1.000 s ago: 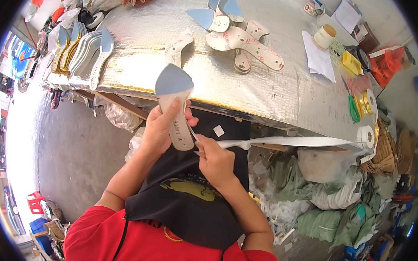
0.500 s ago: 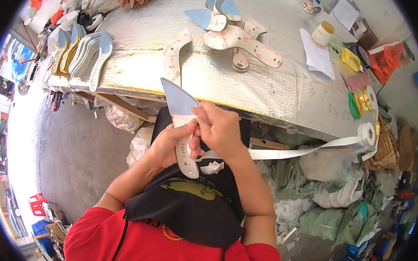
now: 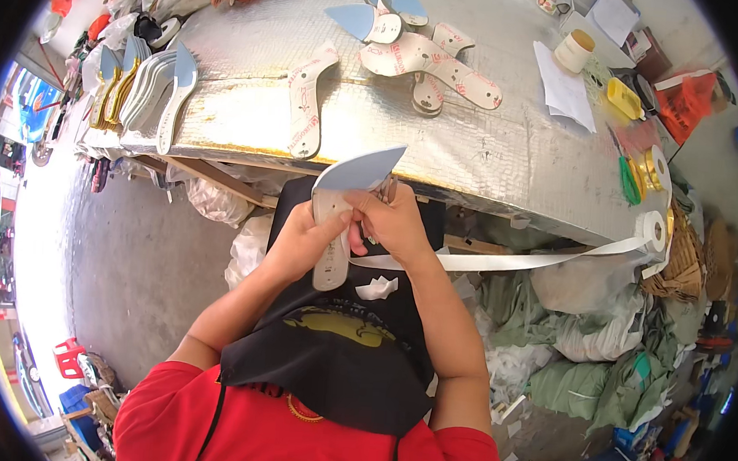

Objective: The recorder is applying white adhesive or protective strips to the perimeter of light blue shoe insoles in a workshop setting.

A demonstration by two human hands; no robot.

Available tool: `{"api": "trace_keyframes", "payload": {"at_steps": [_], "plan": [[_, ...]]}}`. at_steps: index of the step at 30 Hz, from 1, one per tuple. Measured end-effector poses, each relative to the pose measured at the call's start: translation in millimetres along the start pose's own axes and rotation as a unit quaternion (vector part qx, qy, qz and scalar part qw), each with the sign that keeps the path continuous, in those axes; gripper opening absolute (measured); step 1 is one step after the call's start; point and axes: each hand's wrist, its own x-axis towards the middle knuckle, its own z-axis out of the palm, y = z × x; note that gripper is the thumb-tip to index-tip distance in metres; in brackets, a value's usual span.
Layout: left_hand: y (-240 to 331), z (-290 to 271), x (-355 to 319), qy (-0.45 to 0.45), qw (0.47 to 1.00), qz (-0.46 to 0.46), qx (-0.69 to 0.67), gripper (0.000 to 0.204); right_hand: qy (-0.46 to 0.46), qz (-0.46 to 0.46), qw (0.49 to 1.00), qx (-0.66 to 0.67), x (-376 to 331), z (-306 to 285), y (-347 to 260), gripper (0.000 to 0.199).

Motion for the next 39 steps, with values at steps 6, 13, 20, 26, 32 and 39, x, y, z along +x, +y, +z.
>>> {"api": "trace_keyframes", "payload": {"at_steps": [6,13,20,26,32,39], "plan": [[5.9,-19.2,14.2,0.110,0.987,-0.030,-0.114,0.021,0.139,0.007,0.971,-0.194,-42.6,35.0,-4.7,0.063],[39.5,-42.0,7.1,0.085,0.966,-0.099,-0.221,0.022,0.219,-0.283,0.810,-0.465,-42.6,23.9,5.6,0.010],[57.9,-45.7,16.6,0.144,0.966,-0.042,-0.211,0.019,0.148,-0.304,0.737,-0.586,-55.5,49.4,23.2,0.032],[69.8,-38.2,20.7,0.123,0.977,-0.010,-0.175,0.019,0.118,-0.326,0.672,-0.655,-60.5,70.2,36.9,0.044],[78.4,-37.0,20.7,0.078,0.984,0.011,-0.161,0.020,0.132,-0.340,0.683,-0.633,-52.4,82.1,51.1,0.035],[58.5,-18.4,23.2,0.125,0.887,0.175,-0.409,0.031,0.180,-0.151,0.968,-0.088,-36.8,78.6,25.6,0.023]]}}
